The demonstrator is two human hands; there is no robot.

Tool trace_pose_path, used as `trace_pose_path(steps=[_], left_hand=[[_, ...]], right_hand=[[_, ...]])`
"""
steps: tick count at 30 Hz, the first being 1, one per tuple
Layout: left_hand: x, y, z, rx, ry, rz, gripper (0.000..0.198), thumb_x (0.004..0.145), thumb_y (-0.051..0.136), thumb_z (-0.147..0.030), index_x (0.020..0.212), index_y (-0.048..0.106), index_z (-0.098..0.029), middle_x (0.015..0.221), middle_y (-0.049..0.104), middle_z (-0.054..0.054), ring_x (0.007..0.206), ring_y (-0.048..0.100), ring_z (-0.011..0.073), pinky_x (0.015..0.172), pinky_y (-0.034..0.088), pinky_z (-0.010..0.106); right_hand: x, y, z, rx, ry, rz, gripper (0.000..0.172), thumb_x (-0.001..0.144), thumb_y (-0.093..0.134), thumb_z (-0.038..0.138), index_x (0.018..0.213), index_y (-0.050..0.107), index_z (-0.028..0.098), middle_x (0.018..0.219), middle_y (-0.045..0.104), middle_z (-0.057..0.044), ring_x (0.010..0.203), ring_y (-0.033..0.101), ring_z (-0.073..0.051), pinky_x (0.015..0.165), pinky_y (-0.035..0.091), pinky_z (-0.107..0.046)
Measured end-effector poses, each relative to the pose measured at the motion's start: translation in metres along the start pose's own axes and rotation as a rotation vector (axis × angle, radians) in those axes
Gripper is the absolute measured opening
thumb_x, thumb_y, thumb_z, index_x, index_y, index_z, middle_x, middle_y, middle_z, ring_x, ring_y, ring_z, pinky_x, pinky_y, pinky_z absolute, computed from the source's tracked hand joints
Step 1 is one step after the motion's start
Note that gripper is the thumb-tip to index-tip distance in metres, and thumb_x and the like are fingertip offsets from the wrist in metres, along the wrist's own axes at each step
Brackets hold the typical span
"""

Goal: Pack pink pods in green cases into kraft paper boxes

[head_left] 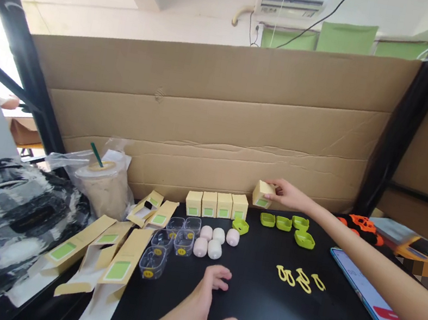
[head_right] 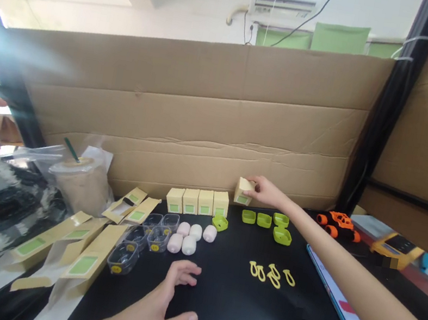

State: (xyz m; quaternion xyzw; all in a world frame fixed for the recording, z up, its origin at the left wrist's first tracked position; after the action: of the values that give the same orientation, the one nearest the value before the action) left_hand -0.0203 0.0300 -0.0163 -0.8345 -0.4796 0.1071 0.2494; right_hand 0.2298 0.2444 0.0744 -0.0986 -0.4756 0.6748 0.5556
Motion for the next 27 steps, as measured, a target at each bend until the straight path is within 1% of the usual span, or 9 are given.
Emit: trace_pose_path(steps=[2, 5, 12, 19, 27], left_hand=[[0.002, 0.000, 0.002, 0.017, 0.009, 0.020, 0.054, 0.074, 0.060, -0.019, 0.119, 0.031, -0.018, 0.126, 0.038, 0.015, 0.118, 0.045, 0.0262, 0.104, 0.033, 0.048], [0.005, 0.000, 0.005, 0.030, 0.021, 0.033, 0.056, 0.073, 0.060, -0.019, 0.120, 0.030, -0.018, 0.125, 0.038, 0.015, 0.117, 0.045, 0.0266, 0.104, 0.033, 0.048], [0.003, 0.000, 0.003, 0.040, 0.019, 0.036, 0.055, 0.073, 0.060, -0.020, 0.120, 0.032, -0.019, 0.124, 0.041, 0.014, 0.117, 0.046, 0.0251, 0.104, 0.033, 0.047], [0.003, -0.001, 0.000, 0.017, 0.016, 0.010, 0.049, 0.073, 0.059, -0.016, 0.116, 0.036, -0.021, 0.123, 0.044, 0.012, 0.115, 0.047, 0.0239, 0.103, 0.035, 0.045], [0.004, 0.000, 0.000, 0.034, 0.058, 0.020, 0.045, 0.071, 0.059, -0.015, 0.111, 0.039, -0.019, 0.123, 0.045, 0.013, 0.114, 0.048, 0.0235, 0.102, 0.036, 0.042]], right_hand=[[0.006, 0.007, -0.005, 0.010, -0.008, 0.035, 0.026, 0.092, 0.055, 0.030, 0.115, 0.056, 0.017, 0.118, 0.059, -0.007, 0.097, 0.061, -0.021, 0.082, 0.052, -0.041], [0.010, 0.018, -0.007, 0.047, -0.023, 0.088, 0.028, 0.092, 0.056, 0.030, 0.117, 0.056, 0.017, 0.117, 0.059, -0.007, 0.097, 0.061, -0.021, 0.081, 0.052, -0.041], [0.006, 0.037, -0.011, 0.075, -0.013, 0.201, 0.029, 0.092, 0.056, 0.030, 0.117, 0.055, 0.016, 0.116, 0.059, -0.007, 0.096, 0.062, -0.021, 0.080, 0.053, -0.041], [0.007, 0.048, -0.014, -0.042, -0.023, 0.196, 0.028, 0.092, 0.056, 0.030, 0.117, 0.055, 0.017, 0.118, 0.058, -0.008, 0.098, 0.061, -0.021, 0.081, 0.052, -0.041], [0.003, 0.051, -0.010, -0.131, -0.056, 0.136, 0.028, 0.092, 0.055, 0.030, 0.117, 0.056, 0.017, 0.117, 0.059, -0.008, 0.096, 0.061, -0.021, 0.081, 0.053, -0.041]])
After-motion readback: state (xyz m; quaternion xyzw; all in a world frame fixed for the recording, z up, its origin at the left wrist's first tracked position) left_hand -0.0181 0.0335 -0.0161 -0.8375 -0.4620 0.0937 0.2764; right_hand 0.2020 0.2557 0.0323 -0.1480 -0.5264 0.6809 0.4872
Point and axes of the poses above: each hand's wrist, its own x-axis towards the middle knuckle, its own y-axis out of the palm, z = x × y, the point moved 4 cm from there along x, towards the middle knuckle
